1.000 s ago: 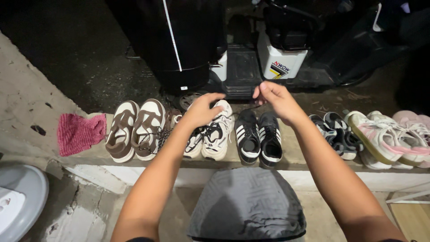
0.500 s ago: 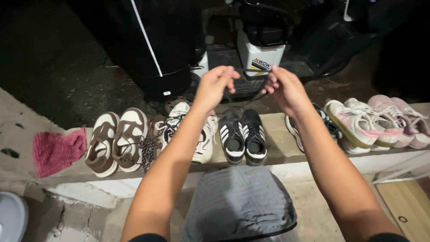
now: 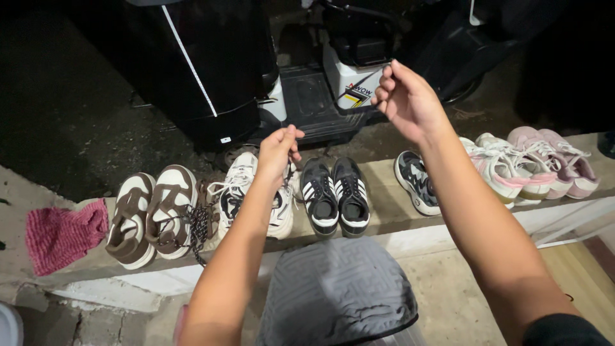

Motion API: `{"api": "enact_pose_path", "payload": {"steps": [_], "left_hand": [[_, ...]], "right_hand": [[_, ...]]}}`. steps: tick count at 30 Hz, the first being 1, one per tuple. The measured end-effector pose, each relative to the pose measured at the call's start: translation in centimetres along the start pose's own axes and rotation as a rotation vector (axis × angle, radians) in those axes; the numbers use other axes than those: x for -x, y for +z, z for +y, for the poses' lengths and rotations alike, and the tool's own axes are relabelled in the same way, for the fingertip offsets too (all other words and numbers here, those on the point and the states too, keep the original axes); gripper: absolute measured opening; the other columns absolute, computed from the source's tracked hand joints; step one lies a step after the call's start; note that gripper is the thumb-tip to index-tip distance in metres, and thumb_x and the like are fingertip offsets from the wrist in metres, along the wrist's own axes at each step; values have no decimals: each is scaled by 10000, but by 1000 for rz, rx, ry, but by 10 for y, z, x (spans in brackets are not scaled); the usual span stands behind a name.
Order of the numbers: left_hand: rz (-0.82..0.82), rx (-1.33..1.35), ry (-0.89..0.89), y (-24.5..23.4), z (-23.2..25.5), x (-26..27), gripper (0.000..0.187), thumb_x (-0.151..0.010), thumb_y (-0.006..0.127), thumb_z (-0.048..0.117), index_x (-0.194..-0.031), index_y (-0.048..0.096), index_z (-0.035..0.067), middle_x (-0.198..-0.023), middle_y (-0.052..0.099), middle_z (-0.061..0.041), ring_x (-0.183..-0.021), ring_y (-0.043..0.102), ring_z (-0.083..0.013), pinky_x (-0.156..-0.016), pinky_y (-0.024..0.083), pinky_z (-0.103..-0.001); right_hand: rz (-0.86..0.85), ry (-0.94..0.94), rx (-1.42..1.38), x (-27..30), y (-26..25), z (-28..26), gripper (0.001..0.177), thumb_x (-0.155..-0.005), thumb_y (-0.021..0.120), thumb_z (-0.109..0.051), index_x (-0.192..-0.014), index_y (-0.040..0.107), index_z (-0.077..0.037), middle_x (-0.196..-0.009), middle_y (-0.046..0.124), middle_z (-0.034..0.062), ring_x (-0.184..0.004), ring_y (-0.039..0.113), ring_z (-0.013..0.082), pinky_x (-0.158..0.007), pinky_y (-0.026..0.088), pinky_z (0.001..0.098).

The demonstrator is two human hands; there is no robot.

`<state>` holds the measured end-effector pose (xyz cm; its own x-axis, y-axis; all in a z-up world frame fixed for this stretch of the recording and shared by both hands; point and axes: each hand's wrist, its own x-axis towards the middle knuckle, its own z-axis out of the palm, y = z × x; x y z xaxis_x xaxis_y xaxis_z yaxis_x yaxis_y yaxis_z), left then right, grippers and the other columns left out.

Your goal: The person unlaces a pair of white sneakers and then proceeds to unlace and re-lace a pair of black sneakers. The shoes are handled one at a time on a low ledge with other footwear nearby.

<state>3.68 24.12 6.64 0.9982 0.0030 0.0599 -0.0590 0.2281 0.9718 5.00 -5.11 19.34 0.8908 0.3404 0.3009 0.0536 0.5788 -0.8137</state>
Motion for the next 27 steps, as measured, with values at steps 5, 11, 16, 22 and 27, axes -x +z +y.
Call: {"api": "enact_pose_path", "payload": {"steps": [5,11,16,22,27], "left_hand": [[-7,-63,4,9,-27,-7,349,-1032,607,375,-945,720,56,-838,650,12,-786,634,-87,-698,543,-242],[-148,-95,147,25,-42,-25,397,-1046,567,384,-934,682,20,-1168,772,-52,-940,622,-106,-832,470,-280],[-360,-57,94,39,-44,-29,390,-1050,556,405,-930,646,45,-863,680,-30,-821,666,-109,-800,515,-262],[-361,-28,64,46,-39,-28,374,-1065,570,371,-933,641,28,-711,576,-8,-650,587,-108,-658,498,-257],[-399,34,3,46,-42,-29,334,-1044,561,349,-945,639,39,-736,621,-12,-661,628,-114,-647,526,-264]], "right_hand": [[-29,-13,15,-10,17,-14,204,-1104,575,-281,-1032,644,-102,-801,545,-37,-807,543,129,-848,506,326],[-93,-42,126,-24,37,-35,204,-1109,593,-274,-1082,656,-81,-788,516,-51,-677,464,72,-687,417,254],[-83,-119,395,-39,48,-60,235,-1112,603,-298,-1077,677,-77,-699,443,-74,-581,375,42,-577,327,225],[-49,-168,627,-51,43,-82,273,-1110,609,-313,-971,696,-95,-610,396,-92,-513,323,35,-523,282,222],[-36,-193,827,-57,26,-87,285,-1079,636,-329,-941,714,-93,-590,428,-77,-482,299,32,-477,213,231]]}}
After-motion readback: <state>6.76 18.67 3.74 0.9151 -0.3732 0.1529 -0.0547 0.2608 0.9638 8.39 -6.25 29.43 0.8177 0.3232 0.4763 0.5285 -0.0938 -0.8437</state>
